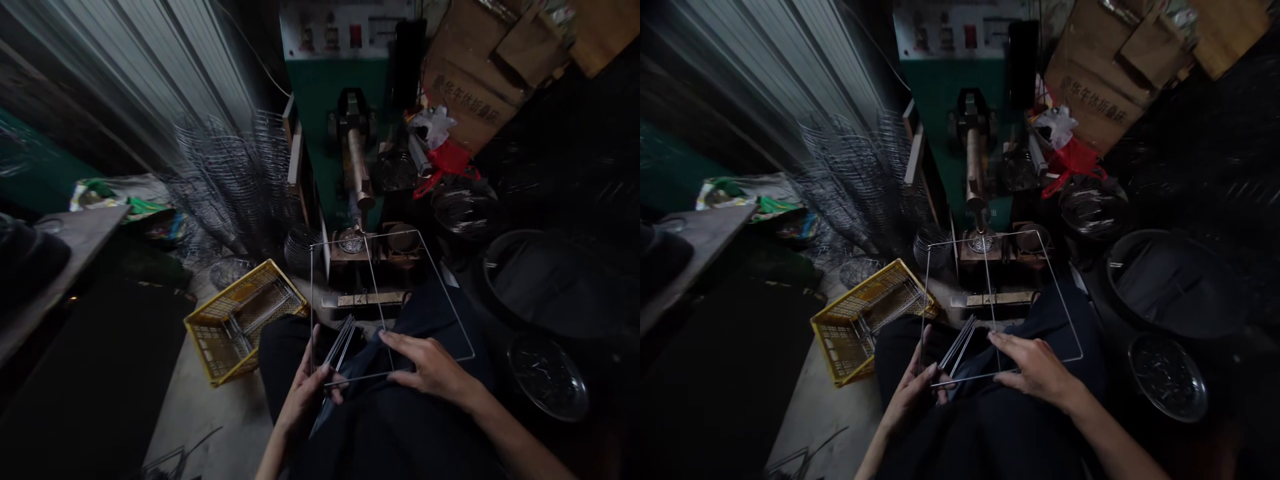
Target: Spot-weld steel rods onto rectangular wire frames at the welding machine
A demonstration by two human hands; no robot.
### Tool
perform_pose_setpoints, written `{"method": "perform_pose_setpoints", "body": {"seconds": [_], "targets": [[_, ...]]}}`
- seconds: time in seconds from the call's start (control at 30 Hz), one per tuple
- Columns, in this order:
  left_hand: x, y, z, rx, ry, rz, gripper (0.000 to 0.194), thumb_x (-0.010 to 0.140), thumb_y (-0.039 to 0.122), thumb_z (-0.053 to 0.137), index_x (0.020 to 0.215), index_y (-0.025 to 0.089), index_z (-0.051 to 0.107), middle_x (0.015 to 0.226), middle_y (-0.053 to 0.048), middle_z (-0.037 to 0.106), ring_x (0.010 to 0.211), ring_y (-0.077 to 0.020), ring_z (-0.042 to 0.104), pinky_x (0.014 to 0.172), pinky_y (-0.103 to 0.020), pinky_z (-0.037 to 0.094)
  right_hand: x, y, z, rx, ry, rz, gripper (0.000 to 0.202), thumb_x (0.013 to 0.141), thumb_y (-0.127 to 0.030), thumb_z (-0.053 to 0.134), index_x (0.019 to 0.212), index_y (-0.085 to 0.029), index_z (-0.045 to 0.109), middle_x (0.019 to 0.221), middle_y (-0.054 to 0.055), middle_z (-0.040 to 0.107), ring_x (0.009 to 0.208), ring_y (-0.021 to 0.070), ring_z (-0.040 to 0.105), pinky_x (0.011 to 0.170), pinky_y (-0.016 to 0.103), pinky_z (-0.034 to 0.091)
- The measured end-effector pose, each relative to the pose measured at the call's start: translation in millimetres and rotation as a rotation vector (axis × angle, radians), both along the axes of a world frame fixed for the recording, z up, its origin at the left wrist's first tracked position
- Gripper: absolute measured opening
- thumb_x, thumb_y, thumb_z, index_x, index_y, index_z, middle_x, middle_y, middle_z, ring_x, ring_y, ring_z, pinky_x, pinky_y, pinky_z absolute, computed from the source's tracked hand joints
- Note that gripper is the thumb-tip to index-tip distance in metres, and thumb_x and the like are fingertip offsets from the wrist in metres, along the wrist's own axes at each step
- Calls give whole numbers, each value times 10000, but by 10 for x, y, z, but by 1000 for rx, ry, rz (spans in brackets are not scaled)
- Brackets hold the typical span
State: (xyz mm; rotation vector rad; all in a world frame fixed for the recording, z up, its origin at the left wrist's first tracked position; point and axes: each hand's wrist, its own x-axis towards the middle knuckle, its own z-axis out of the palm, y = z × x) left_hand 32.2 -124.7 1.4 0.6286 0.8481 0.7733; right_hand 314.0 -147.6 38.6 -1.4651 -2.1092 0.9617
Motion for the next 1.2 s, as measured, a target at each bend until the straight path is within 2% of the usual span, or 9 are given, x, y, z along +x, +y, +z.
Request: {"method": "perform_pose_setpoints", "body": {"seconds": [0.17, 0.37, 0.67, 1.03, 1.2], "targets": [[1, -31, 66, -5, 8, 3, 956, 869, 342, 640, 1521, 341, -59, 735, -58, 727, 519, -176, 647, 507, -248, 482, -1, -25, 50, -2, -14, 12, 787, 771, -239, 738, 1468, -309, 378, 1439, 21, 476, 1277, 220, 504, 1059, 334, 445], [7, -45, 94, -6, -10, 18, 956, 851, 367, 658, 1528, 331, -17, 711, -50, 715, 522, -174, 643, 505, -243, 469, 13, -32, 54, 17, -2, 33, 770, 784, -225, 729, 1468, -310, 383, 1441, 26, 473, 1286, 219, 493, 1057, 319, 444], [-11, -86, 80, -9, -16, 10, 988, 847, 377, 661, 1530, 272, -45, 729, -72, 717, 575, -170, 636, 563, -247, 469, 68, -82, 16, 42, 12, 67, 769, 810, -226, 703, 1486, -308, 347, 1444, 32, 473, 1279, 219, 503, 1056, 314, 447], [40, -39, 79, 16, -46, 5, 998, 878, 360, 622, 1506, 280, -149, 740, -79, 715, 541, -187, 645, 525, -264, 475, 110, -16, 6, 54, -15, 57, 754, 813, -230, 708, 1478, -309, 363, 1434, 25, 488, 1279, 214, 504, 1063, 326, 444], [68, -60, 132, 10, -60, 17, 1008, 864, 342, 651, 1509, 321, -123, 749, -59, 724, 542, -174, 651, 534, -254, 489, 123, -16, 43, 68, -39, 67, 785, 808, -227, 720, 1486, -318, 336, 1439, 16, 480, 1270, 206, 511, 1063, 319, 440]]}}
